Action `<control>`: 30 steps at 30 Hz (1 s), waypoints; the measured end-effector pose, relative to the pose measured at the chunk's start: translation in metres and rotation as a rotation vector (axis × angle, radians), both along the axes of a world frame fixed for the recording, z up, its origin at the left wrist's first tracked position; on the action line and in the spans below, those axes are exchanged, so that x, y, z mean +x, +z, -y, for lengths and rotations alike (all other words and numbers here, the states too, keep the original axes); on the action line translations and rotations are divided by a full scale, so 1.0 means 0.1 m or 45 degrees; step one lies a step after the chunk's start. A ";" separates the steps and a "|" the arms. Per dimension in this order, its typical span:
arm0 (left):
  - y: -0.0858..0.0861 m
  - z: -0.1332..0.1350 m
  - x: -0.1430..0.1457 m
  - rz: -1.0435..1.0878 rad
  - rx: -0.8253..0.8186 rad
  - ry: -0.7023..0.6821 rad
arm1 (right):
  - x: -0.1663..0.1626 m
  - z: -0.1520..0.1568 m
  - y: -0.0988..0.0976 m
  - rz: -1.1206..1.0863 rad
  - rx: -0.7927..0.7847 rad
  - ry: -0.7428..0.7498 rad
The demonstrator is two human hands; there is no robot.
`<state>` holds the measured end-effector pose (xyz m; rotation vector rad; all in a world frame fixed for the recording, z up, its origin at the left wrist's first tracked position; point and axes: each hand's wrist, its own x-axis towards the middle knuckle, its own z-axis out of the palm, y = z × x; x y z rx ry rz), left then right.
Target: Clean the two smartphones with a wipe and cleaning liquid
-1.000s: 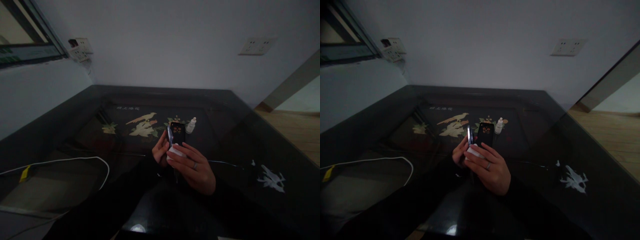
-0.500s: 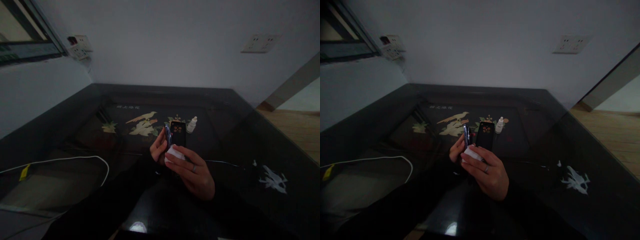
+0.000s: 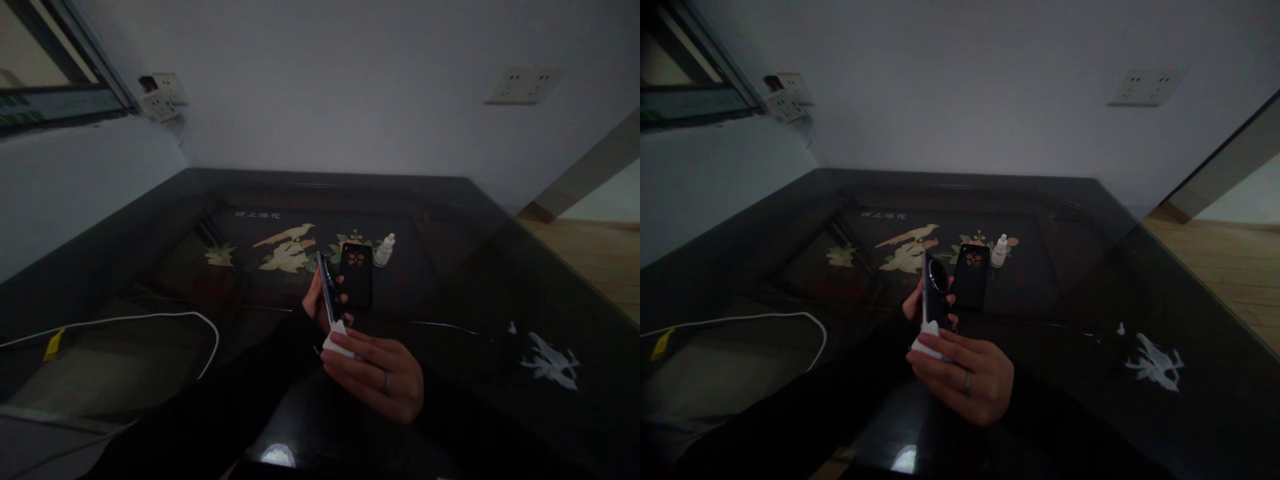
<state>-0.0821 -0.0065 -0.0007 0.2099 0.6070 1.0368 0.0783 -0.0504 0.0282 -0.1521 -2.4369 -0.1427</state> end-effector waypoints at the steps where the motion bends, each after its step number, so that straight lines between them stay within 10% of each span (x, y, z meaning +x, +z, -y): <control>1: -0.02 0.00 -0.01 0.042 -0.049 -0.026 | -0.01 -0.01 -0.01 0.004 0.005 0.001; 20: 0.19 -0.09 -0.08 0.280 0.033 0.007 | 0.22 -0.29 -0.21 0.001 -0.146 -0.065; 30: 0.09 -0.17 -0.10 -0.117 0.320 0.283 | 0.12 -0.14 -0.13 -0.596 -0.912 -0.500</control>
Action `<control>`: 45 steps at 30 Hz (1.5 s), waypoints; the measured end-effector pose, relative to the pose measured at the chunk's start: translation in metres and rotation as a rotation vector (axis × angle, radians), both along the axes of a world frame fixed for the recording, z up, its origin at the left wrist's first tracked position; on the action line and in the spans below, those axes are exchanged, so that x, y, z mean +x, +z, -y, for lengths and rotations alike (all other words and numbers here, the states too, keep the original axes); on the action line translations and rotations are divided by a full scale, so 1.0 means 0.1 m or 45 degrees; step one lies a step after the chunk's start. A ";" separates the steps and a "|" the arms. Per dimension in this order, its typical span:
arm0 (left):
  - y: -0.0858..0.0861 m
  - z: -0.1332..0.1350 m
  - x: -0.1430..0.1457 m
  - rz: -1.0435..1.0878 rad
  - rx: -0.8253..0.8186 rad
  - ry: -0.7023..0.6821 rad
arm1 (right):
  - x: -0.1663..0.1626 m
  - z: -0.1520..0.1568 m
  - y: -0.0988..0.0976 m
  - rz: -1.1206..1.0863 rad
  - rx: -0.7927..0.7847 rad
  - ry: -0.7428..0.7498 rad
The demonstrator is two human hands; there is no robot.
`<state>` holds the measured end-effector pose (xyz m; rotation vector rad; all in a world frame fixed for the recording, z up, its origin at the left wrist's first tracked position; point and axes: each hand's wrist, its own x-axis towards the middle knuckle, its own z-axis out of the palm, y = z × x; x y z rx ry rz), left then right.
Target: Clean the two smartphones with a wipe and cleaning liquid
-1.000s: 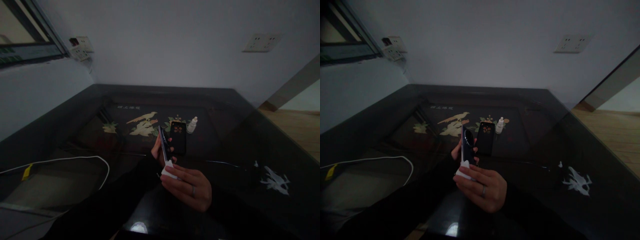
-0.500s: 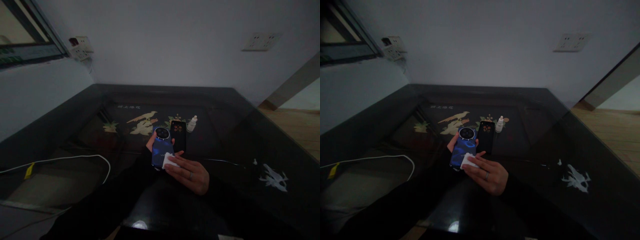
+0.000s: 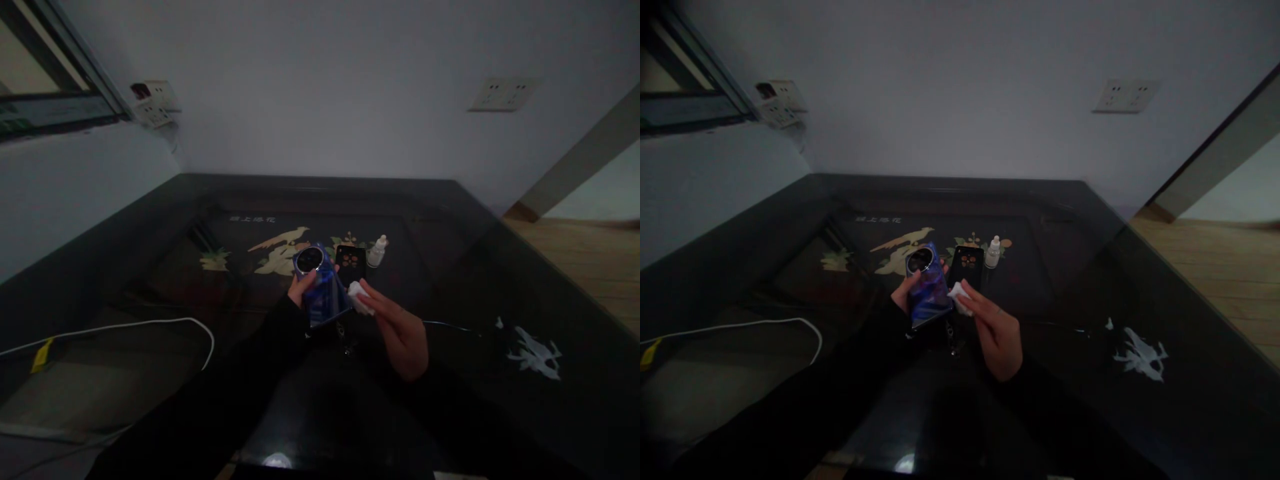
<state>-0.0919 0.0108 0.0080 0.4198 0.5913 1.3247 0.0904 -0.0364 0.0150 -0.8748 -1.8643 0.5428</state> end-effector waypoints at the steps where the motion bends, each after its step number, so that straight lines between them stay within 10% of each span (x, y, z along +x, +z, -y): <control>1: -0.04 0.00 0.01 -0.042 0.033 0.037 | -0.04 0.03 0.00 0.010 -0.037 0.047; 20: -0.01 0.37 0.27 -0.300 0.097 -0.148 | -0.03 -0.16 0.17 -0.044 -0.158 0.067; 29: 0.00 0.40 0.19 -0.288 0.156 -0.590 | 0.06 -0.41 0.50 0.058 -0.178 0.065; 45: -0.05 0.36 0.18 -0.438 0.324 -0.540 | -0.10 -0.53 0.48 0.495 0.301 0.097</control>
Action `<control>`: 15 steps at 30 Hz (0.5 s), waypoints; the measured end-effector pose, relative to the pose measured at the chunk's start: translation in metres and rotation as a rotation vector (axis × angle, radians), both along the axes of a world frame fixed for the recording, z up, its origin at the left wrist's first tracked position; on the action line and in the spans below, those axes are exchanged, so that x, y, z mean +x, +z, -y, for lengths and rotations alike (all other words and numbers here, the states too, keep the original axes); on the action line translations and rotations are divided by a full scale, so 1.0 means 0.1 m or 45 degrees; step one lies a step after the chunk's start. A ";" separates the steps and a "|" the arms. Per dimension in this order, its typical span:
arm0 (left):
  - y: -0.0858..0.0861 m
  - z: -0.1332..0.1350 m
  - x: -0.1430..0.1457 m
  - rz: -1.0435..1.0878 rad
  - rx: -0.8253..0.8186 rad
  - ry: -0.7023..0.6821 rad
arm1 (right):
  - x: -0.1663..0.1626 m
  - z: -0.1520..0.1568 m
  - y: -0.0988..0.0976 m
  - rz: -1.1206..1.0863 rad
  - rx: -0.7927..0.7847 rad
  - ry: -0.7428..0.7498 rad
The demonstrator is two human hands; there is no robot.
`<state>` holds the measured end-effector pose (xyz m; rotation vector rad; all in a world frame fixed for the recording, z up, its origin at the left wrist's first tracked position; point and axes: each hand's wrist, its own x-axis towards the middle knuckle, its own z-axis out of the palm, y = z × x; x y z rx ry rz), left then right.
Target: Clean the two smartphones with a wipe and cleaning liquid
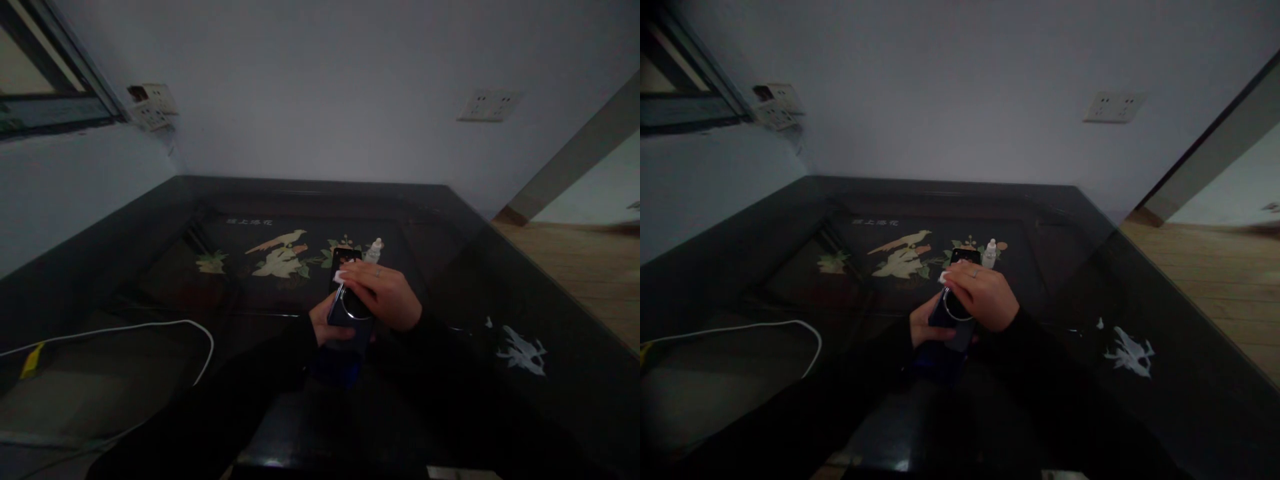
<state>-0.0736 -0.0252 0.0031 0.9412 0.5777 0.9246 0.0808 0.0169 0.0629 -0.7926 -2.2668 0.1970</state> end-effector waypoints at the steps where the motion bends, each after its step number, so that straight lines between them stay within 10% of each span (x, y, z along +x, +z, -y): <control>1: 0.04 0.00 -0.01 0.055 -0.082 -0.038 | 0.04 -0.02 0.00 -0.072 -0.058 -0.080; 9: 0.27 -0.21 -0.14 0.360 -0.409 0.346 | 0.26 0.21 -0.11 -0.676 -0.462 -0.511; 15: 0.21 -0.32 -0.19 0.511 -0.624 0.529 | -0.11 0.87 -0.33 -0.446 -0.482 -0.097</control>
